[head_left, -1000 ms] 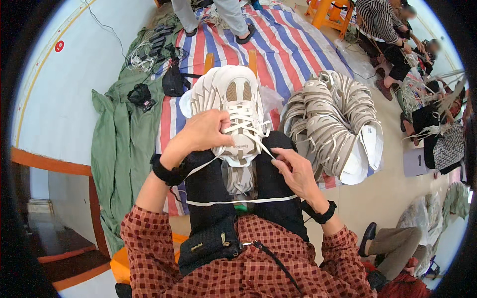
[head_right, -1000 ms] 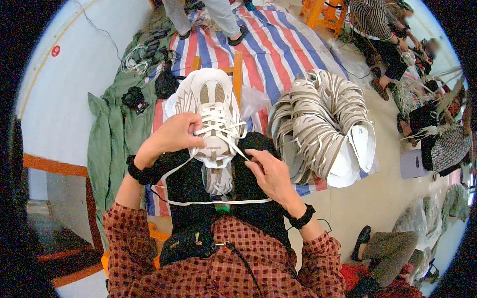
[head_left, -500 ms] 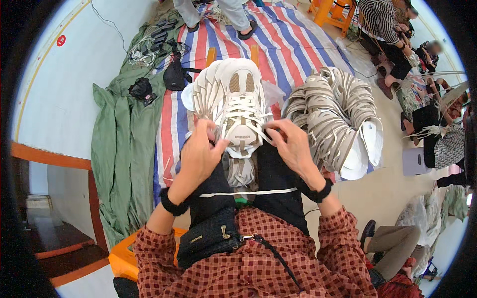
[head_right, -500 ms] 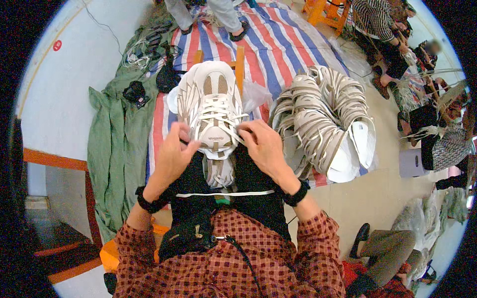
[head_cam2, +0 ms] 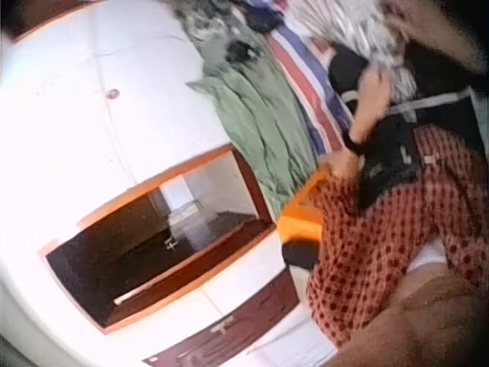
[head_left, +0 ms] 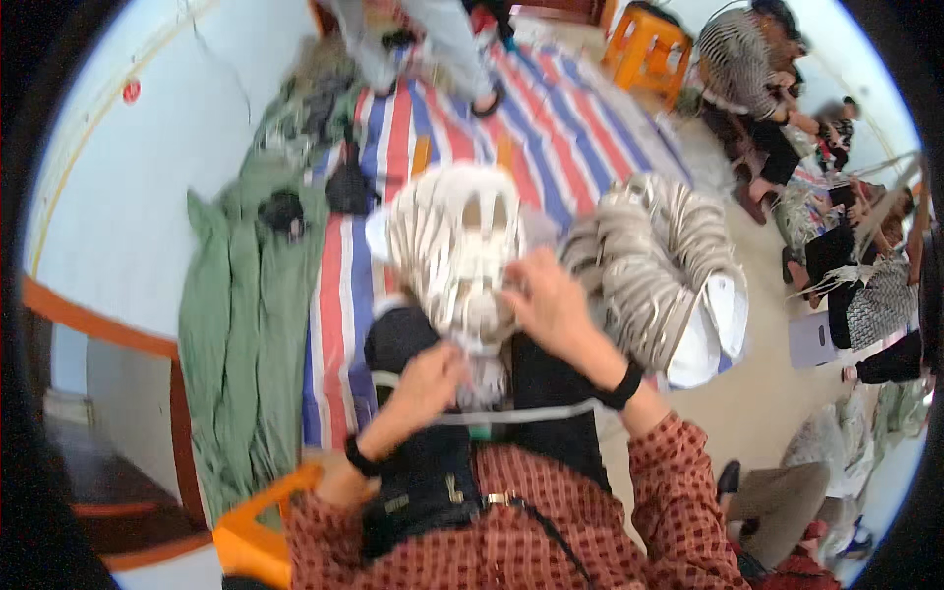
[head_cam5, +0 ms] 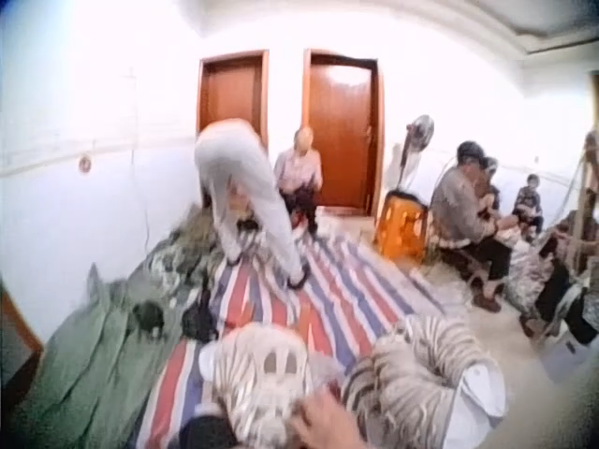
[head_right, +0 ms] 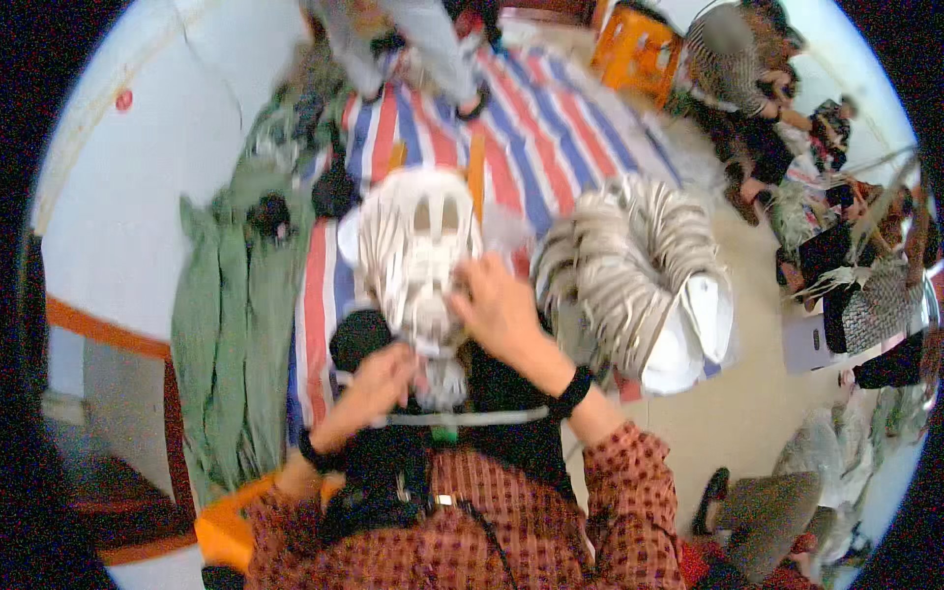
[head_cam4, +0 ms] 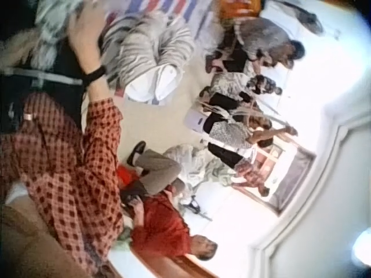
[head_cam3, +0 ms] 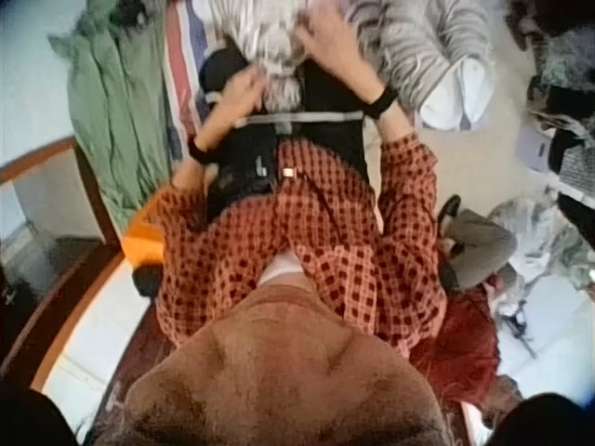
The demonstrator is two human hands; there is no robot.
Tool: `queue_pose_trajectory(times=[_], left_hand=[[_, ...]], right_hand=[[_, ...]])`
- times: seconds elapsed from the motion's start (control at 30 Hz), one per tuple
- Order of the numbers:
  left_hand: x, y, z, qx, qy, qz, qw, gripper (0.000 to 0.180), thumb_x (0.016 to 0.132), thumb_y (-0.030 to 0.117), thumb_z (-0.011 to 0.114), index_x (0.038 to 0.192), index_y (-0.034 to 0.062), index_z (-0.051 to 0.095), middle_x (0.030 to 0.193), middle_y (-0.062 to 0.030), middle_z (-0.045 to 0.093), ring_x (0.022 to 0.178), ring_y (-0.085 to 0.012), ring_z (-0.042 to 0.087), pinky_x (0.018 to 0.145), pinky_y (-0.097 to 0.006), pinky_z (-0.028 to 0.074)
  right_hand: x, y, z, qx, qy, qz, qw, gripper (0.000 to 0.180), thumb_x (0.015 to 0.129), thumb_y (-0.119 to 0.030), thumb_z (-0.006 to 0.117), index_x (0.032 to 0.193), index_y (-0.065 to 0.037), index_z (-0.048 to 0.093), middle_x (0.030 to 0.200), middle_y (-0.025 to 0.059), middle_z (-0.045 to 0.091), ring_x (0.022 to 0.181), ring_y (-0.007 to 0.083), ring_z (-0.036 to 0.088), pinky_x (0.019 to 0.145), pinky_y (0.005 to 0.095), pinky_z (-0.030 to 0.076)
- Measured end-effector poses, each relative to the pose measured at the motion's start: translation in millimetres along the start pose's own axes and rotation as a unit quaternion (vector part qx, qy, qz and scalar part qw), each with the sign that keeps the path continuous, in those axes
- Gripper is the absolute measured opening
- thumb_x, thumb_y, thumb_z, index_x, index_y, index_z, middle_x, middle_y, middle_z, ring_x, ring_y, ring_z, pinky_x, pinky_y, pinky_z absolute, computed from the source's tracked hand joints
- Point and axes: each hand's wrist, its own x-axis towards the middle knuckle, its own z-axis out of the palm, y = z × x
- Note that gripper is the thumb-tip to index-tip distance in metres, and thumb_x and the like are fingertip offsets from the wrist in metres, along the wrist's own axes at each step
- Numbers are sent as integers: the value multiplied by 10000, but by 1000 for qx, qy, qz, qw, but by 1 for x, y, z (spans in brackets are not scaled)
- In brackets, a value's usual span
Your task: The person is threading laces through the eyelets of several white shoe uppers.
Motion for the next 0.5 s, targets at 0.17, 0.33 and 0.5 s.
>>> queue_pose_trajectory(times=[0.17,0.33,0.5], left_hand=[[-23,6,-3,-56,2,46,997,235,912,148,460,995,-6,617,617,-47,586,576,-112,554,566,-268,438],[-40,25,-12,-70,41,41,996,230,914,149,458,972,8,630,543,-9,506,507,-79,479,490,-247,379],[-62,21,-40,261,246,229,905,202,878,105,431,873,128,632,674,-140,588,531,-311,547,481,-369,408]], right_hand=[[-2,-6,5,2,-50,-5,999,146,783,-157,623,845,-60,533,834,135,525,756,332,579,613,428,462],[-7,4,-7,-71,-36,-35,996,173,760,-120,610,865,-37,499,843,161,523,775,328,592,617,431,465],[-8,19,2,-104,-21,-26,994,155,759,-117,589,868,-71,490,786,140,523,713,328,584,570,436,452]])
